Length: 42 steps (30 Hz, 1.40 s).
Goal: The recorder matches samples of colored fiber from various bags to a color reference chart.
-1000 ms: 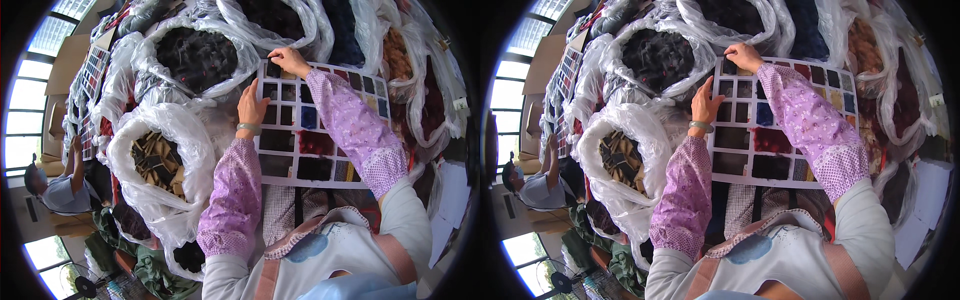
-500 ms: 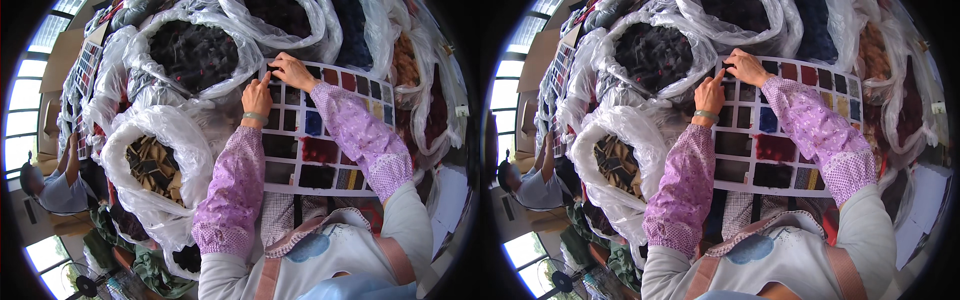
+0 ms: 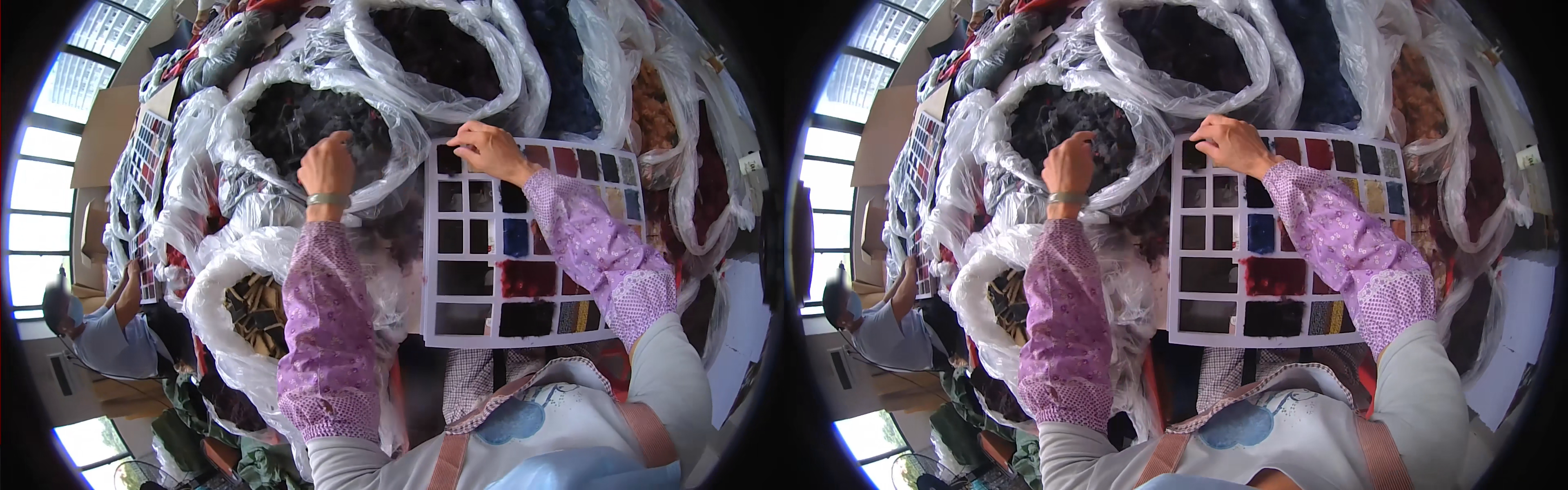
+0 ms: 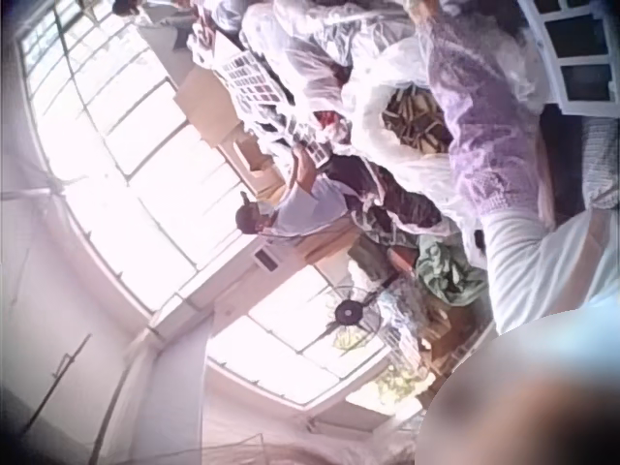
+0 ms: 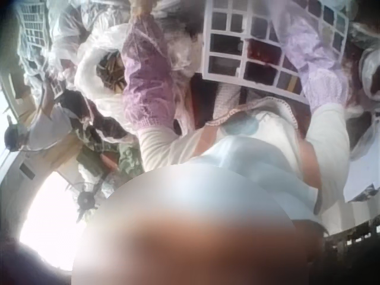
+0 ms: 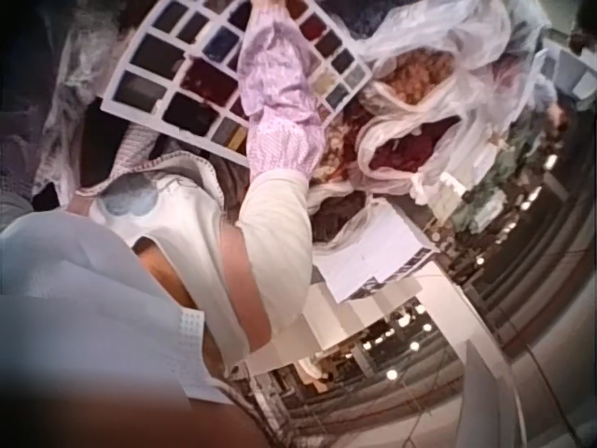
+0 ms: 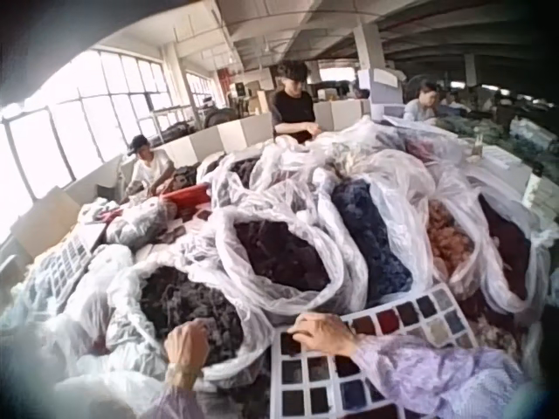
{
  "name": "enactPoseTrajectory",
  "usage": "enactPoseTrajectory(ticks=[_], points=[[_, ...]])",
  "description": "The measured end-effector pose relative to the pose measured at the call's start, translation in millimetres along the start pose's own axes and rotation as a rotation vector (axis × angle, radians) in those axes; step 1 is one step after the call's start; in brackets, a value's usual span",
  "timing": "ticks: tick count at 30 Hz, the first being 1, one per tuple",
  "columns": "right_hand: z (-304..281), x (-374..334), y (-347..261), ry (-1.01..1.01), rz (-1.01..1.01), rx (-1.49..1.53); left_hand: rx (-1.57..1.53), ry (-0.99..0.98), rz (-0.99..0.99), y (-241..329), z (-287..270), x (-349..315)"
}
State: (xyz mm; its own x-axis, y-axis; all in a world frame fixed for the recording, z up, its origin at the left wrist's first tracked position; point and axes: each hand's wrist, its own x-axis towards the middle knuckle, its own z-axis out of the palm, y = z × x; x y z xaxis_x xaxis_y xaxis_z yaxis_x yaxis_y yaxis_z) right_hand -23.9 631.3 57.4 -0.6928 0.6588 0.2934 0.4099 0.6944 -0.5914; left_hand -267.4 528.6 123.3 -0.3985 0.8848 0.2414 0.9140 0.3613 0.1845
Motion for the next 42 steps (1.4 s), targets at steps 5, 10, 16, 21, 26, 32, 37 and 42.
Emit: enactPoseTrajectory(ticks=[5, 10, 16, 21, 26, 32, 37, 42], points=[[-19, 66, 27, 0.326, 0.009, -0.099, 0.005, 0.036, -0.126, -121, 25, 60], [-7, 142, 56, 0.306, 0.091, -0.286, -0.021, -0.145, -0.091, -124, 49, 63], [8, 195, 61, 0.190, 0.218, -0.408, -0.224, 0.139, -0.207, -153, 33, 50], [-31, 175, 85, 0.520, 0.046, -0.476, -0.631, 0.186, -0.444, -118, -18, 57], [-70, 126, 47, 0.623, -0.149, -0.444, 0.158, 0.259, 0.021, -114, -19, 49], [-90, 81, 53, 0.439, -0.009, -0.502, -0.071, 0.295, -0.098, -67, -33, 43], [-61, 59, -11, 0.263, -0.123, -0.134, -0.251, 0.190, 0.060, 8, -47, 7], [-52, -11, -14, -0.067, 0.274, 0.204, -0.197, 0.184, 0.595, 85, 2, -65]])
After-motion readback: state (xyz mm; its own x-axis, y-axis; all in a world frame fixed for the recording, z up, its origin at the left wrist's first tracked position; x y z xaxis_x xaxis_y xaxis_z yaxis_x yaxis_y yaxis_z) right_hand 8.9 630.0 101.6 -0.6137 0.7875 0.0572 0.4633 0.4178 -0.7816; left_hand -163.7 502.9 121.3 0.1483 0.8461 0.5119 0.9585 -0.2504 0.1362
